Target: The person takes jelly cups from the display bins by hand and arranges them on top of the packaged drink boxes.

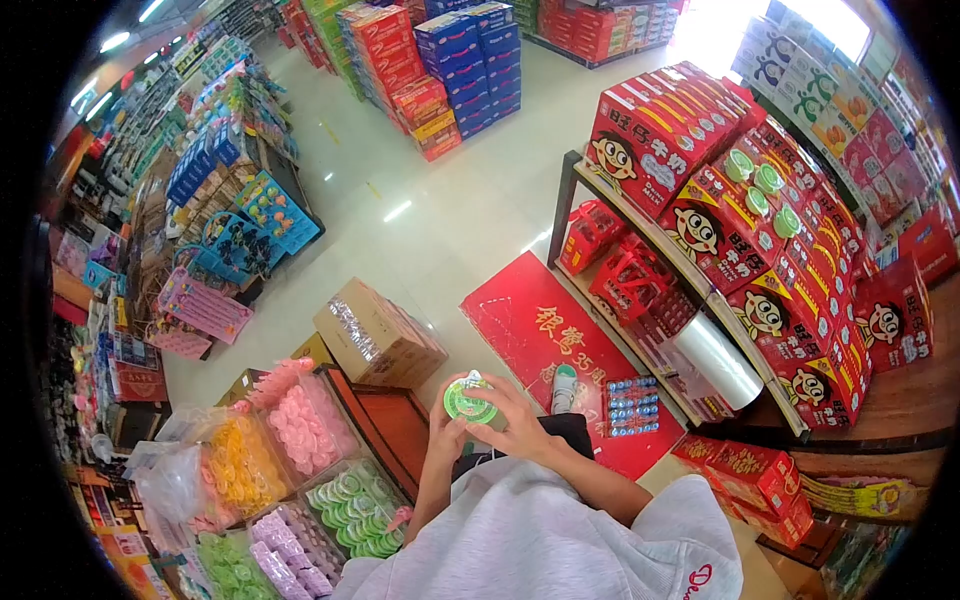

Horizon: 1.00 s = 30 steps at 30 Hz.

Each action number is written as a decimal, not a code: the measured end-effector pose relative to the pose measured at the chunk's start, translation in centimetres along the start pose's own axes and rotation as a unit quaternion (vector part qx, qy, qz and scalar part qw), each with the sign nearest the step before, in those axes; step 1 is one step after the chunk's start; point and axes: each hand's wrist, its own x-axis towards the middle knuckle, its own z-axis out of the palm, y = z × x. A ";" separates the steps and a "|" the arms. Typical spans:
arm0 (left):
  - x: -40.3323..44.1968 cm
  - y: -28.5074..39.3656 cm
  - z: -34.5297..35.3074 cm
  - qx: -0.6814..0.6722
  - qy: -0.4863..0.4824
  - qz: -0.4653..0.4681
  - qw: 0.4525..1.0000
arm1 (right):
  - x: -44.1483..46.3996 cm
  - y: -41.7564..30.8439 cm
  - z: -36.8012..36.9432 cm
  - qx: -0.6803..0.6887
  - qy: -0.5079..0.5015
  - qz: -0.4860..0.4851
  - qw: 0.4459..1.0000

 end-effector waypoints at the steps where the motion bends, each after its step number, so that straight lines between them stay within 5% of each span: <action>1: 0.0 0.0 0.1 -0.001 0.001 -0.001 1.000 | -0.1 0.0 0.0 -0.004 -0.001 0.004 1.000; 30: -0.1 -0.8 1.4 -0.057 0.043 -0.019 0.997 | -0.5 -0.1 -0.9 0.046 0.036 0.005 0.998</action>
